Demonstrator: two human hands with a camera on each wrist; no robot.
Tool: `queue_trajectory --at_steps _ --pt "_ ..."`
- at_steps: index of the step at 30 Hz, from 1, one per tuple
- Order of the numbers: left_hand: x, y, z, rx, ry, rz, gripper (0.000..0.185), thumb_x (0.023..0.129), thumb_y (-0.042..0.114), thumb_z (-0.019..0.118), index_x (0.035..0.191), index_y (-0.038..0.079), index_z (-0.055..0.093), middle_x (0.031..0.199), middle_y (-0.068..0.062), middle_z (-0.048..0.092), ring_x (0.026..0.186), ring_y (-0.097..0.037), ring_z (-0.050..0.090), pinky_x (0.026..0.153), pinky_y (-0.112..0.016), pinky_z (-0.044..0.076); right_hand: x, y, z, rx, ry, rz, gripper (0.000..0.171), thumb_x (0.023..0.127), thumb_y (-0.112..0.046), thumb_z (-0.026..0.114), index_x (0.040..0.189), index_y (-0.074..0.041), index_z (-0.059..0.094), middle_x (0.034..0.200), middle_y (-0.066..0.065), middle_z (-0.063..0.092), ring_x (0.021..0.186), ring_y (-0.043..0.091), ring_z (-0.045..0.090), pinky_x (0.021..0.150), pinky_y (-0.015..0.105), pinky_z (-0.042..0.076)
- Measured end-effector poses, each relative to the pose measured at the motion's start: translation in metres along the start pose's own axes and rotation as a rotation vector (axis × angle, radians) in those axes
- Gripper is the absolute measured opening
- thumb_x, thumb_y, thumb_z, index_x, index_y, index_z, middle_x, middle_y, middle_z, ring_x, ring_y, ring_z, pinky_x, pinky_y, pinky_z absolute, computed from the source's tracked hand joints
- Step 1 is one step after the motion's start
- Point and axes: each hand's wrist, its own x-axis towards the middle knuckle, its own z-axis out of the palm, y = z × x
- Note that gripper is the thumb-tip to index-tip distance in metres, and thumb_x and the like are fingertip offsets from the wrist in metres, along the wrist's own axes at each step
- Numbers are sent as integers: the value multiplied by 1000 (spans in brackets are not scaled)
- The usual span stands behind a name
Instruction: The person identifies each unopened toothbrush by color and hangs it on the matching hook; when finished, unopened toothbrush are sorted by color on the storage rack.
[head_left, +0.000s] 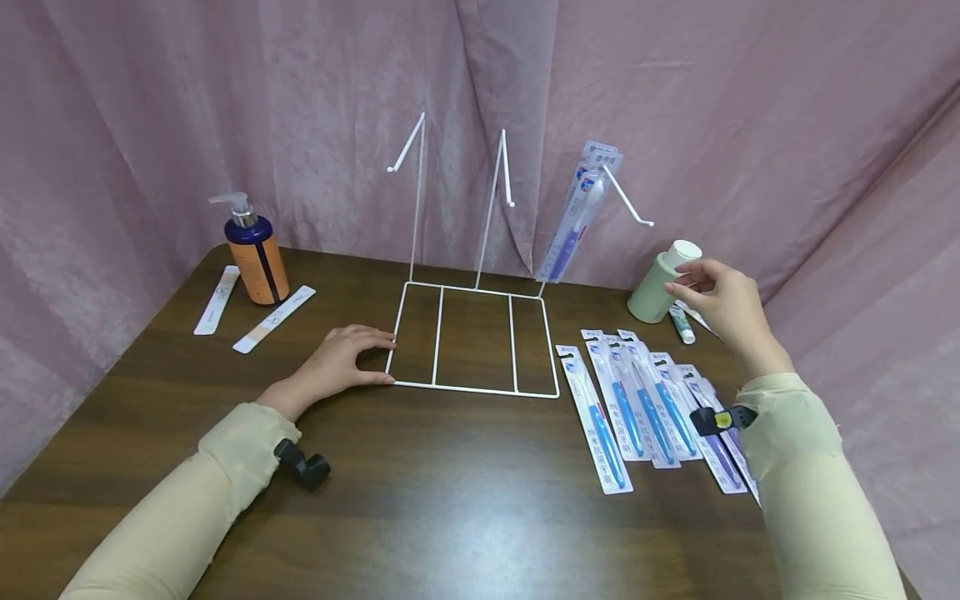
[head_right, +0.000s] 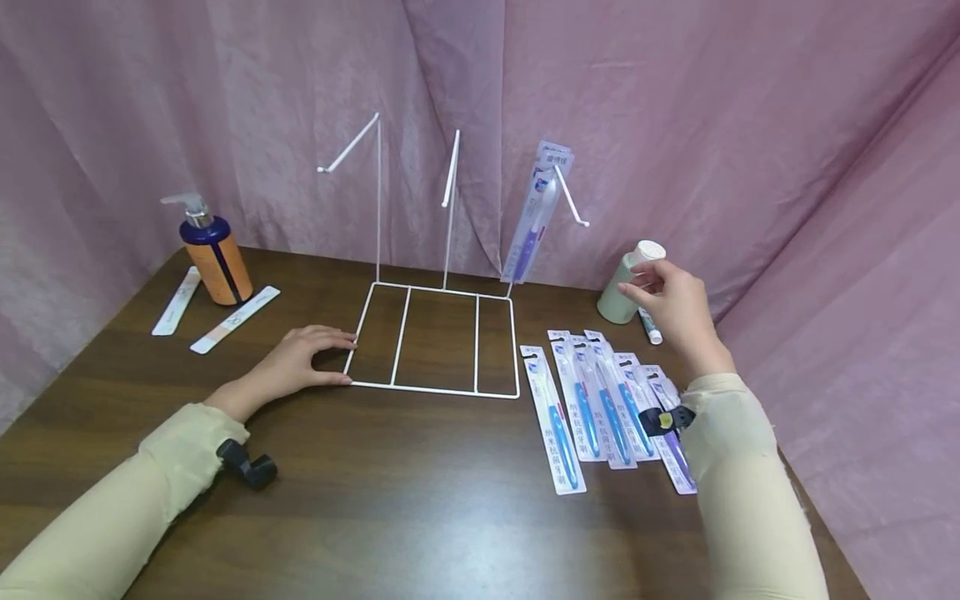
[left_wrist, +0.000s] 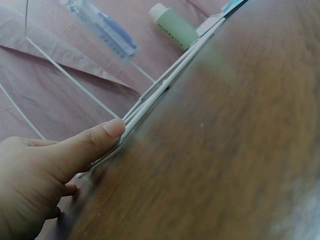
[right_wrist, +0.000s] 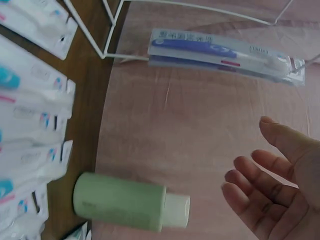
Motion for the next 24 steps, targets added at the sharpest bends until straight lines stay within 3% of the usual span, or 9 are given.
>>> queue_trajectory --at_steps 15,24 --pt "0 -2 -1 7 -4 7 58 75 40 80 123 12 66 136 -8 59 129 -34 47 105 -58 29 -56 44 -6 -83 -32 46 41 89 -31 68 116 -1 63 99 20 69 70 -19 41 60 11 37" --pt "0 -1 -2 10 -10 1 58 75 41 80 123 12 65 137 -8 58 130 -34 46 105 -59 29 -84 74 -3 -55 -50 41 38 89 -24 70 113 4 62 103 27 68 73 -26 40 61 5 37"
